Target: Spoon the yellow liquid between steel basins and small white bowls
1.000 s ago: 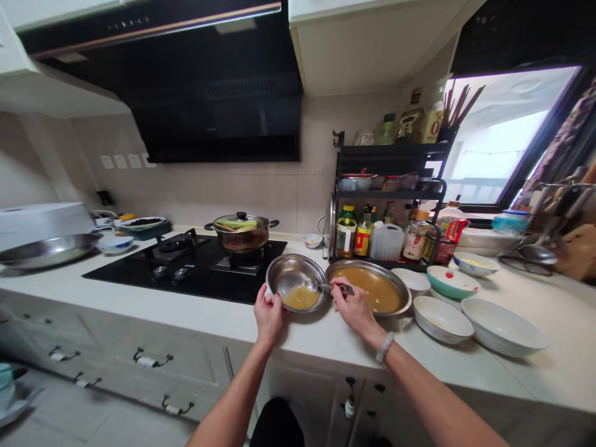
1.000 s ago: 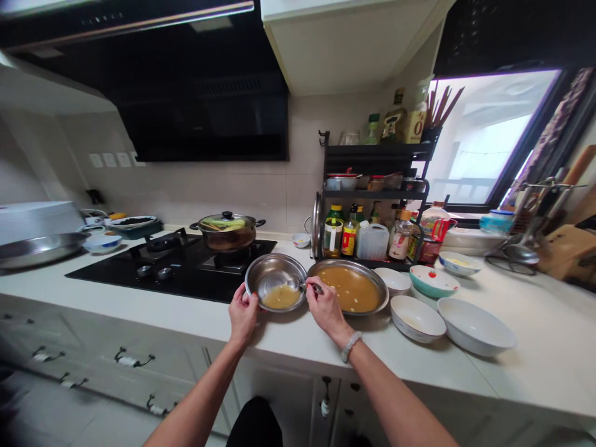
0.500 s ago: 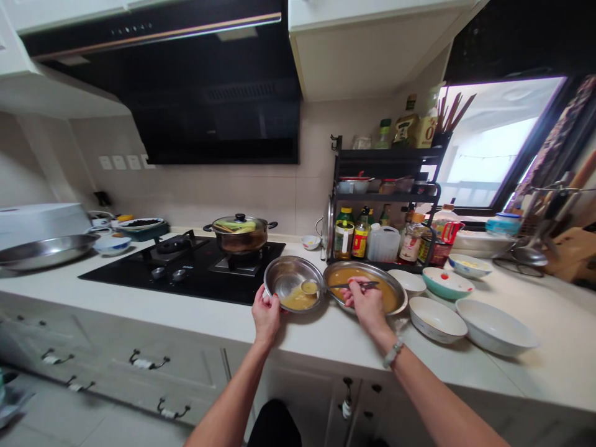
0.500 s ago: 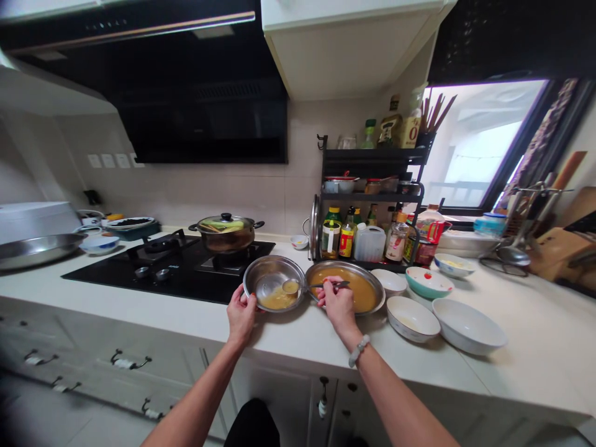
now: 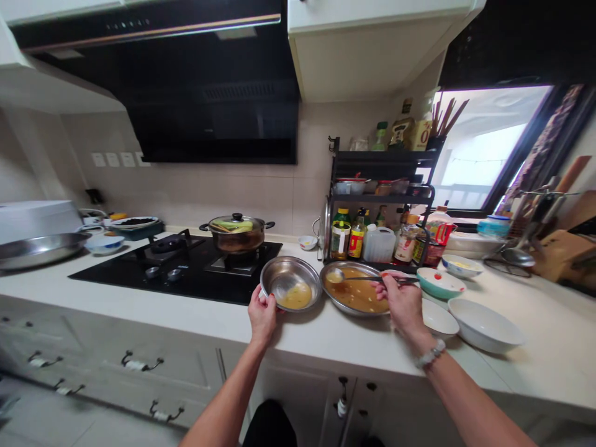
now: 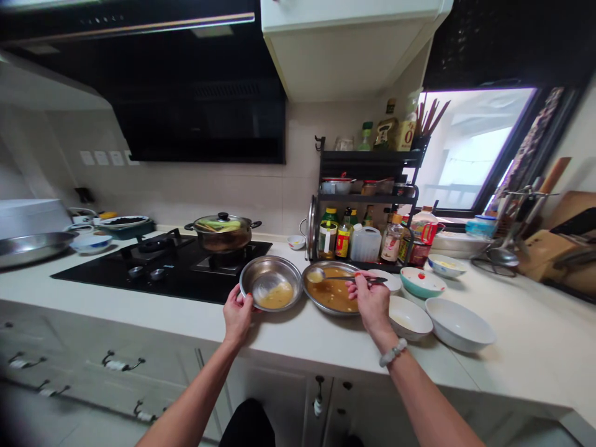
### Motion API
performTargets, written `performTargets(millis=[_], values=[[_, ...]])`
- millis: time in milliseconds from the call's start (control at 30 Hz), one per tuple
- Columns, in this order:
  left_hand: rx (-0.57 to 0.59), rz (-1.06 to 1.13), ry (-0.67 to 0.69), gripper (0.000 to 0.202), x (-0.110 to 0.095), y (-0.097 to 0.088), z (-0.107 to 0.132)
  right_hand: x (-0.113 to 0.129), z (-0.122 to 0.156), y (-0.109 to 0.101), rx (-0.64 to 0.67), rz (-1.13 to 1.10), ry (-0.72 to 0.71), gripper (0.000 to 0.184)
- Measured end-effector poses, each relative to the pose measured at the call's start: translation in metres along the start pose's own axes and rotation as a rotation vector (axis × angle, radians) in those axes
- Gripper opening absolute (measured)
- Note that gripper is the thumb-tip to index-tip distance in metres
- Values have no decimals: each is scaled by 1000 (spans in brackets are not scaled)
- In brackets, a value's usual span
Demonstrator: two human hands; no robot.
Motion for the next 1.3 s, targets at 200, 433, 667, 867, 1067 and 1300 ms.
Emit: performTargets(millis=[200, 433, 667, 867, 1067, 1300], values=[[2, 1, 3, 58, -2, 0, 1, 19, 7, -10, 249, 523, -317, 26], [7, 5, 9, 60, -1, 0, 1, 35, 27, 6, 588, 646, -759, 22], [17, -10, 15, 63, 2, 1, 0, 15, 38, 33, 393, 335, -325, 26], [19, -22, 28, 62, -2, 1, 2, -17, 57, 78, 443, 200, -85, 26], [19, -15, 14, 62, -1, 1, 1, -41, 58, 83, 387, 235, 10, 29], [16, -18, 22, 62, 3, 1, 0, -52, 43, 68, 144, 36, 192, 30]])
Point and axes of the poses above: each hand's wrist, its own z-axis away from the middle knuckle, its own y-axis out of the palm, x = y × z, the point moved 6 cm from there along -z, towards the middle knuckle, and after that the axes turned 14 degrees about -z, right-handed, at the moved point
